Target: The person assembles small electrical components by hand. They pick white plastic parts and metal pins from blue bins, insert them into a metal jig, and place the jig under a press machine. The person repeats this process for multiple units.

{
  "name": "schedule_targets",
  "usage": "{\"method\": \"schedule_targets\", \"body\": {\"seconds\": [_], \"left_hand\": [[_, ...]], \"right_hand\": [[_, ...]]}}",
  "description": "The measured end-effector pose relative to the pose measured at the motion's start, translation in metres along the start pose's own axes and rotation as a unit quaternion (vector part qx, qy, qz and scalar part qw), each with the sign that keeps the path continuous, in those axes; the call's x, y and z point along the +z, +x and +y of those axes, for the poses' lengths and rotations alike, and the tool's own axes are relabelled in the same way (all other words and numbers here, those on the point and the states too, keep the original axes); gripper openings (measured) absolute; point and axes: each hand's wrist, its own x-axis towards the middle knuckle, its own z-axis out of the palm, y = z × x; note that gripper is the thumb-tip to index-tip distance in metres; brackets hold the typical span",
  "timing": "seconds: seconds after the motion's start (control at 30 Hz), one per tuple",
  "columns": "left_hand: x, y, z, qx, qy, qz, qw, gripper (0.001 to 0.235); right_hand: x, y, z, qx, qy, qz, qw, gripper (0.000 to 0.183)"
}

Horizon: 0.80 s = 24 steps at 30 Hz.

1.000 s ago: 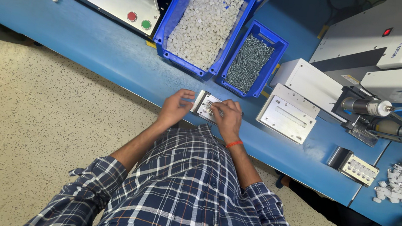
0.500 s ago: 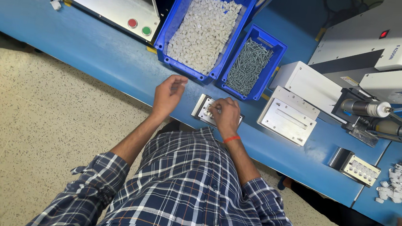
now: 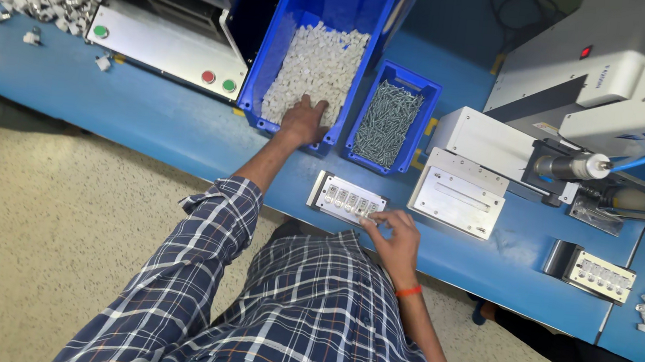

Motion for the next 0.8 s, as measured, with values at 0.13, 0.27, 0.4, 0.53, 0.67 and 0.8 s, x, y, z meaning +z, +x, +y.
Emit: {"method": "schedule_targets", "body": {"seconds": [0.13, 0.27, 0.4, 0.53, 0.67, 0.8], "left_hand": [[0.042, 0.032, -0.029, -0.007, -0.025, -0.013, 1.0, 0.043], [0.054, 0.052, -0.05, 0.014, -0.187, 0.13, 0.973, 0.031], [0.036, 0.055, -0.054, -0.117, -0.755, -0.043, 0.644, 0.021], [0.018, 0.035, -0.057, -0.127, -0.874, -0.076, 0.463, 0.016], [0.01, 0.021, -0.056, -0.126, -0.892, -0.06, 0.431, 0.018], [-0.003, 0.002, -0.05, -0.114, -0.873, -0.021, 0.474, 0.014]], "right_hand": [[-0.021, -0.012, 0.007, 0.043, 0.013, -0.004, 0.999, 0.021], [-0.038, -0.016, 0.015, 0.049, 0.024, 0.001, 0.999, 0.019], [-0.053, -0.017, 0.022, 0.029, 0.057, 0.004, 0.998, 0.017], [-0.065, -0.015, 0.028, 0.019, 0.07, -0.006, 0.997, 0.016], [-0.077, -0.012, 0.036, 0.009, 0.088, -0.026, 0.996, 0.014], [-0.083, -0.01, 0.041, -0.015, 0.098, -0.046, 0.994, 0.015]]}}
